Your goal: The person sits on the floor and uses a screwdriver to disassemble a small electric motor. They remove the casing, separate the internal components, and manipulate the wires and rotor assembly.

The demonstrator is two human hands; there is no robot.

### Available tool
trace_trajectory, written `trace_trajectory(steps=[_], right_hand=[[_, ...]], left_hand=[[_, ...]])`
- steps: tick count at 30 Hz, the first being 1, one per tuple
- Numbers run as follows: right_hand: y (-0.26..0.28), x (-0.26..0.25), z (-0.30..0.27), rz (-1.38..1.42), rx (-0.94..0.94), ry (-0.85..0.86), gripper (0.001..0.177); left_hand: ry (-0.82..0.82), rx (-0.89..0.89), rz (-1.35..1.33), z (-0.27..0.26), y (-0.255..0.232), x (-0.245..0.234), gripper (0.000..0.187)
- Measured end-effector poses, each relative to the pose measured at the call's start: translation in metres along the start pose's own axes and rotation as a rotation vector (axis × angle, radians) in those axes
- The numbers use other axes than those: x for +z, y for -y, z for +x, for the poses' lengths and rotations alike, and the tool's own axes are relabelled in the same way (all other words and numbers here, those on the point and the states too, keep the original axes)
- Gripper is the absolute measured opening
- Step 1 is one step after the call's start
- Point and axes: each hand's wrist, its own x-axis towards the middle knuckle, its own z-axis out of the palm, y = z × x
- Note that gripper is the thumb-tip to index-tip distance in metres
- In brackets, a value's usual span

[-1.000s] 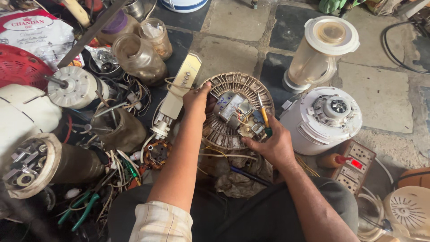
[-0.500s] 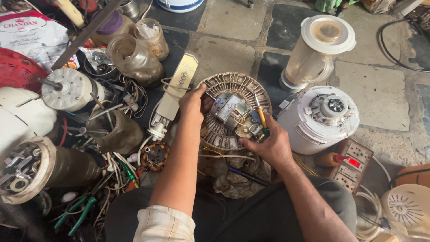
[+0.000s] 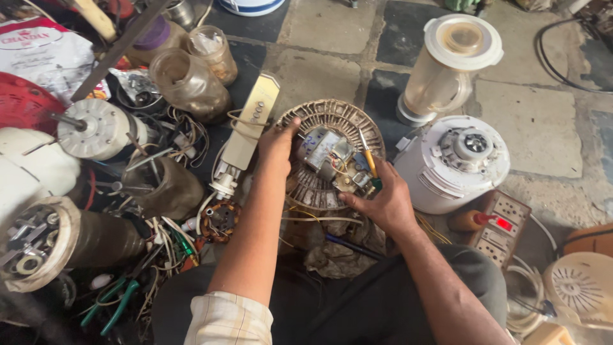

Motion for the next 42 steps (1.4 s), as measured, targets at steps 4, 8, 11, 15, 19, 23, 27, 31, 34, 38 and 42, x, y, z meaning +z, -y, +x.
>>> trace_trajectory(steps=[4, 8, 11, 15, 19, 23, 27, 31, 34, 38, 42], right_hand=[[-0.007, -0.005, -0.012, 0.174, 0.044, -0.229, 0.065], [-0.008, -0.019, -0.035, 0.305, 0.009, -0.210, 0.025], [-0.004, -0.018, -0.054, -0.075, -0.284, 0.249, 0.023], [0.007, 0.025, -0.068, -0.455, -0.077, 0.887, 0.031], [0.005, 0.023, -0.067, -0.391, -0.075, 1.022, 0.041], [0.006, -0.006, -0.045, 0.018, 0.053, 0.928, 0.030], [0.007, -0.046, -0.012, 0.429, 0.182, 0.295, 0.019], [0.002, -0.053, 0.045, 0.386, 0.169, -0.140, 0.019], [-0.007, -0.042, 0.064, 0.246, 0.070, -0.168, 0.019], [-0.021, -0.019, 0.060, 0.196, 0.044, -0.145, 0.019], [-0.029, -0.022, 0.059, 0.183, 0.031, -0.065, 0.020]], left_hand=[[0.085, -0.163, -0.051, 0.013, -0.001, -0.010, 0.022], [0.357, -0.307, -0.252, 0.007, -0.019, -0.022, 0.012], [0.299, -0.271, -0.260, 0.007, -0.013, -0.017, 0.013], [0.024, -0.142, -0.013, 0.007, -0.007, -0.007, 0.024], [-0.092, 0.016, 0.156, -0.027, -0.036, -0.006, 0.042], [-0.017, 0.069, 0.046, -0.086, -0.050, -0.037, 0.039], [-0.016, 0.057, 0.073, -0.155, -0.028, -0.088, 0.031], [-0.108, 0.012, 0.067, -0.183, -0.014, -0.108, 0.025], [-0.088, 0.044, 0.131, -0.193, -0.013, -0.098, 0.019], [0.013, 0.111, 0.306, -0.198, -0.015, -0.063, 0.016], [0.058, 0.410, 0.771, -0.205, -0.017, -0.028, 0.018]])
